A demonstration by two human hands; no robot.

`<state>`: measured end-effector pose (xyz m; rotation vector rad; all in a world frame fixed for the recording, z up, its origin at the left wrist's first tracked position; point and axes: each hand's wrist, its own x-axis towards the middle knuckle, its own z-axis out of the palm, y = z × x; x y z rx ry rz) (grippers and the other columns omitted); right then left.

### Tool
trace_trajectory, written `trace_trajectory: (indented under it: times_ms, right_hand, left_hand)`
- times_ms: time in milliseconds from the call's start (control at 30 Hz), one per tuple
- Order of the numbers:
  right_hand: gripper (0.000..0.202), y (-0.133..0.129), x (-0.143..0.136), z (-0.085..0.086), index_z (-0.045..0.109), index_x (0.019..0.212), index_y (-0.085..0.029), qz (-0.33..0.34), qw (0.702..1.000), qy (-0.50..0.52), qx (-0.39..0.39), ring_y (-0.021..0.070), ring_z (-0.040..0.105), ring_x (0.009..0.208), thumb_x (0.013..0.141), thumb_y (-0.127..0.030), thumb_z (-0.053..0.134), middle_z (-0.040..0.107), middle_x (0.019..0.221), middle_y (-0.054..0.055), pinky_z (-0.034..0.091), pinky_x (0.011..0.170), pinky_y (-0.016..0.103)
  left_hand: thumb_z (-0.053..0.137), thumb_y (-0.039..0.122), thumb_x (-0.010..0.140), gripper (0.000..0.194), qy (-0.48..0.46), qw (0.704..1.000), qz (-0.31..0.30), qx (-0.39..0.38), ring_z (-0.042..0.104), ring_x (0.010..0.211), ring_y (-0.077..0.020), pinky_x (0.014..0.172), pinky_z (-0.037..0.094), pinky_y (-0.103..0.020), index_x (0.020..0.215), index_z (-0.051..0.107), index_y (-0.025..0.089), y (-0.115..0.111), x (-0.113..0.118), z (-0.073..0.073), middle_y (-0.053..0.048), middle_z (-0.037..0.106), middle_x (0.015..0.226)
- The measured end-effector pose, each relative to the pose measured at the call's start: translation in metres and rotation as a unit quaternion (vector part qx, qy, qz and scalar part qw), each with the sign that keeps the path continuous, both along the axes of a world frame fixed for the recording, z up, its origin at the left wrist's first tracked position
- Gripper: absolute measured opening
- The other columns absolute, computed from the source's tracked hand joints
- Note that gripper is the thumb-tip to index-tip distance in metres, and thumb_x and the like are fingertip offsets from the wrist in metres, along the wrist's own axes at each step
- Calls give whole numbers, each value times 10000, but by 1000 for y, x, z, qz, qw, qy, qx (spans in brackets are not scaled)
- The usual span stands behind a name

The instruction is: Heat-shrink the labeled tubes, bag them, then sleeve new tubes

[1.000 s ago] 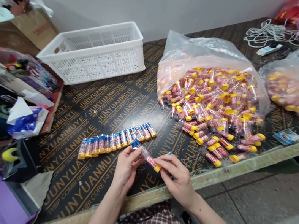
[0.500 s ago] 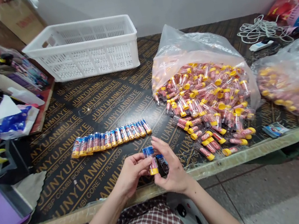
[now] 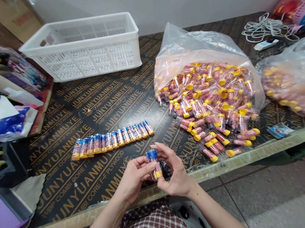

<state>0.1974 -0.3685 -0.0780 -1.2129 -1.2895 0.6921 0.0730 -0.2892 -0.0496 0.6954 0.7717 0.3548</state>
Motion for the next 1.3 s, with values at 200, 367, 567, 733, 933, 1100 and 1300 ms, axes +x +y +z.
trace_trajectory:
  times_ms: [200,367,567,733,933,1100,1300]
  right_hand:
    - [852,2,-1,0,250,1386,-261,-5,1000,-8,5,239,514,1122,609,-32,514,424,1334,103,475,922,403]
    - [866,7,6,6,165,1416,-285,8,999,-45,-11,240,497,1137,686,-144,607,315,1416,105,442,967,444]
    - [631,23,63,1,345,1361,-247,-185,937,-291,-45,271,451,1171,778,-256,588,395,1342,115,398,971,474]
    - [401,37,112,-23,546,1196,-170,-294,807,-496,-130,323,488,1040,827,-327,521,553,1127,147,375,847,490]
    - [333,38,127,-33,602,1089,-160,-314,744,-565,-169,289,483,900,878,-371,454,612,965,127,290,743,413]
    - [296,35,130,-32,605,1096,-189,-287,768,-545,-175,273,486,927,897,-261,399,607,1015,116,288,751,408]
    - [345,29,116,-17,585,1159,-194,-274,842,-446,-129,254,521,966,909,-239,351,556,1022,116,381,824,432]
  left_hand:
    - [798,304,581,320,2,1000,2,0,563,541,-76,521,446,-170,760,639,93,-2,1,2,-31,654,656]
    - [725,332,651,265,35,995,21,88,561,574,-101,581,456,-220,761,633,109,17,-8,2,-27,643,664]
    - [662,325,676,234,329,834,68,438,576,615,-159,607,413,-248,817,629,141,84,-42,5,-30,630,646]
    - [566,346,756,389,599,575,-8,558,631,744,-243,663,413,-300,1110,512,194,118,-58,9,-67,670,773]
    - [510,329,794,349,634,515,-57,574,637,779,-277,655,408,-312,1112,489,187,122,-60,6,-106,677,842]
    - [503,305,816,205,546,595,11,590,613,762,-219,663,394,-285,966,587,192,99,-44,4,-67,670,847]
    - [610,392,772,225,309,746,-154,570,592,777,-211,687,410,-293,848,676,190,30,17,-20,-69,656,835]
